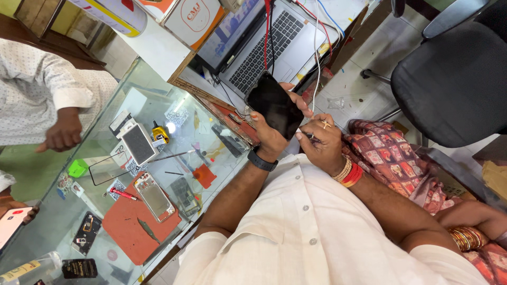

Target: The person uses a red-handled screwdriver to work on the internal components of a disassembled smartphone. They then connect a white charging cable to the device and hold it while observing the screen and a nearby laptop.

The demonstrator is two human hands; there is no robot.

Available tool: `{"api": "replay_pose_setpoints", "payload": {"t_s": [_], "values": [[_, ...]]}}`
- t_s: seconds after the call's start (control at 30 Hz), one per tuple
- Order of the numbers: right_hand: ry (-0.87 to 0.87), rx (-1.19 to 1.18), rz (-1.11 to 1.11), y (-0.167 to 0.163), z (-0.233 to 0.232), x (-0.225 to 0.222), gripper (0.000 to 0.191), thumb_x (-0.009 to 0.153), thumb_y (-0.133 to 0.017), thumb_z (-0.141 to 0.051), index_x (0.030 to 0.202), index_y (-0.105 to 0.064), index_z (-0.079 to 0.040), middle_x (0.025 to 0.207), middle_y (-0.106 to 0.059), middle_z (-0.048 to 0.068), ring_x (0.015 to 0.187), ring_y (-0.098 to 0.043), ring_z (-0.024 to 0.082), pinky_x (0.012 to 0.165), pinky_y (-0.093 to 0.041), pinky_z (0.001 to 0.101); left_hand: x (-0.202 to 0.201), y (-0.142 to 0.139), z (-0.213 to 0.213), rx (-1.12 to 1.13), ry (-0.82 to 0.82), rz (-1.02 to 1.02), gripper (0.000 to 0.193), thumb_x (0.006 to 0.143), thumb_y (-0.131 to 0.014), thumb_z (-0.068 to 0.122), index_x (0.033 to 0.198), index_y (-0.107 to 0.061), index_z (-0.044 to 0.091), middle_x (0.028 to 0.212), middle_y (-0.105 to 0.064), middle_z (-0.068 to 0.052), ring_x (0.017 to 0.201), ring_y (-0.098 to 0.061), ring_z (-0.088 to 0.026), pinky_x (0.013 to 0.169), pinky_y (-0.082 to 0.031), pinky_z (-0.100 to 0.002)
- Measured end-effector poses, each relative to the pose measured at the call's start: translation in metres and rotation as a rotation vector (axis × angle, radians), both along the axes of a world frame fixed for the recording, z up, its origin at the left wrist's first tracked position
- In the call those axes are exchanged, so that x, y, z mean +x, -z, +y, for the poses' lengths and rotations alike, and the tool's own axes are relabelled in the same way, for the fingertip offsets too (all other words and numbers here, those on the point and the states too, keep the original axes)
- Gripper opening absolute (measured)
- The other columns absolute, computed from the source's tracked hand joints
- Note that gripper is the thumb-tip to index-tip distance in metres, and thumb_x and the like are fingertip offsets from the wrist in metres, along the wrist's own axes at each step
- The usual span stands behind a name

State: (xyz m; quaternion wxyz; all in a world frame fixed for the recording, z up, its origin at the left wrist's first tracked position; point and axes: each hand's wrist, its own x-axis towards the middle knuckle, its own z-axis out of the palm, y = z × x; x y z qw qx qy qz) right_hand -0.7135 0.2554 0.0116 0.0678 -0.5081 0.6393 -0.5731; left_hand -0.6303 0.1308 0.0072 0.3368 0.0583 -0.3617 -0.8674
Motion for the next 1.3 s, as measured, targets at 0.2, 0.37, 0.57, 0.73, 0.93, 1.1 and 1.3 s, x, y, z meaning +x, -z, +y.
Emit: {"api": "replay_pose_setpoints", "payload": {"t_s": [0.2, 0.37, 0.57, 0.73, 0.93, 1.1, 1.3], "values": [[-0.012, 0.023, 0.0, -0.001, -0.005, 0.002, 0.015, 0.08, -0.078, -0.001, 0.091, -0.068, -0.001, 0.08, -0.066, 0.011, 0.074, -0.06, 0.029, 0.096, -0.048, 0.0427, 0.008, -0.002, -0.002, 0.024, -0.048, 0.016, 0.112, 0.085, -0.048, 0.091, 0.146, -0.039, -0.003, 0.106, -0.064, -0.015, 0.095, -0.067, -0.027, 0.092, -0.058, -0.043], [-0.02, 0.008, 0.01, -0.003, -0.009, 0.005, 0.017, 0.08, -0.079, -0.002, 0.093, -0.068, -0.001, 0.086, -0.068, 0.013, 0.08, -0.063, 0.031, 0.097, -0.047, 0.0424, 0.013, -0.002, -0.005, 0.007, -0.019, 0.027, 0.111, 0.086, -0.048, 0.09, 0.147, -0.04, -0.002, 0.108, -0.063, -0.015, 0.099, -0.066, -0.027, 0.092, -0.057, -0.042], [-0.025, 0.004, 0.062, -0.006, -0.01, 0.006, 0.016, 0.081, -0.08, -0.002, 0.091, -0.068, -0.002, 0.084, -0.068, 0.011, 0.078, -0.065, 0.03, 0.095, -0.048, 0.0432, 0.013, 0.002, -0.007, 0.033, -0.016, 0.083, 0.107, 0.088, -0.049, 0.087, 0.147, -0.04, -0.001, 0.104, -0.063, -0.016, 0.095, -0.066, -0.026, 0.089, -0.057, -0.041], [-0.044, -0.028, 0.12, -0.014, -0.013, 0.005, 0.015, 0.081, -0.08, -0.001, 0.09, -0.068, -0.001, 0.082, -0.069, 0.011, 0.079, -0.066, 0.029, 0.094, -0.048, 0.0449, 0.015, 0.0, -0.008, 0.068, 0.015, 0.107, 0.107, 0.087, -0.048, 0.088, 0.147, -0.04, -0.001, 0.109, -0.064, -0.017, 0.1, -0.067, -0.03, 0.095, -0.057, -0.046], [-0.019, -0.037, 0.165, -0.019, -0.014, 0.008, 0.014, 0.082, -0.078, 0.0, 0.088, -0.067, -0.002, 0.079, -0.067, 0.01, 0.074, -0.065, 0.027, 0.093, -0.049, 0.0454, 0.013, -0.004, -0.01, 0.095, 0.033, 0.136, 0.106, 0.091, -0.045, 0.088, 0.147, -0.042, -0.003, 0.103, -0.064, -0.018, 0.095, -0.067, -0.029, 0.091, -0.057, -0.044], [0.002, -0.031, 0.191, -0.018, -0.015, 0.007, 0.014, 0.08, -0.079, 0.0, 0.084, -0.065, -0.003, 0.075, -0.064, 0.009, 0.069, -0.063, 0.027, 0.091, -0.049, 0.0452, 0.012, -0.005, -0.011, 0.081, 0.04, 0.128, 0.106, 0.09, -0.043, 0.088, 0.145, -0.042, -0.004, 0.103, -0.065, -0.019, 0.094, -0.068, -0.029, 0.091, -0.058, -0.044], [-0.012, -0.044, 0.192, -0.018, -0.015, 0.005, 0.015, 0.08, -0.078, 0.001, 0.085, -0.064, -0.003, 0.075, -0.063, 0.009, 0.072, -0.065, 0.028, 0.091, -0.049, 0.0453, 0.012, -0.008, -0.008, 0.076, 0.004, 0.086, 0.107, 0.091, -0.041, 0.088, 0.144, -0.041, -0.004, 0.101, -0.064, -0.018, 0.092, -0.068, -0.03, 0.089, -0.057, -0.044]]}}
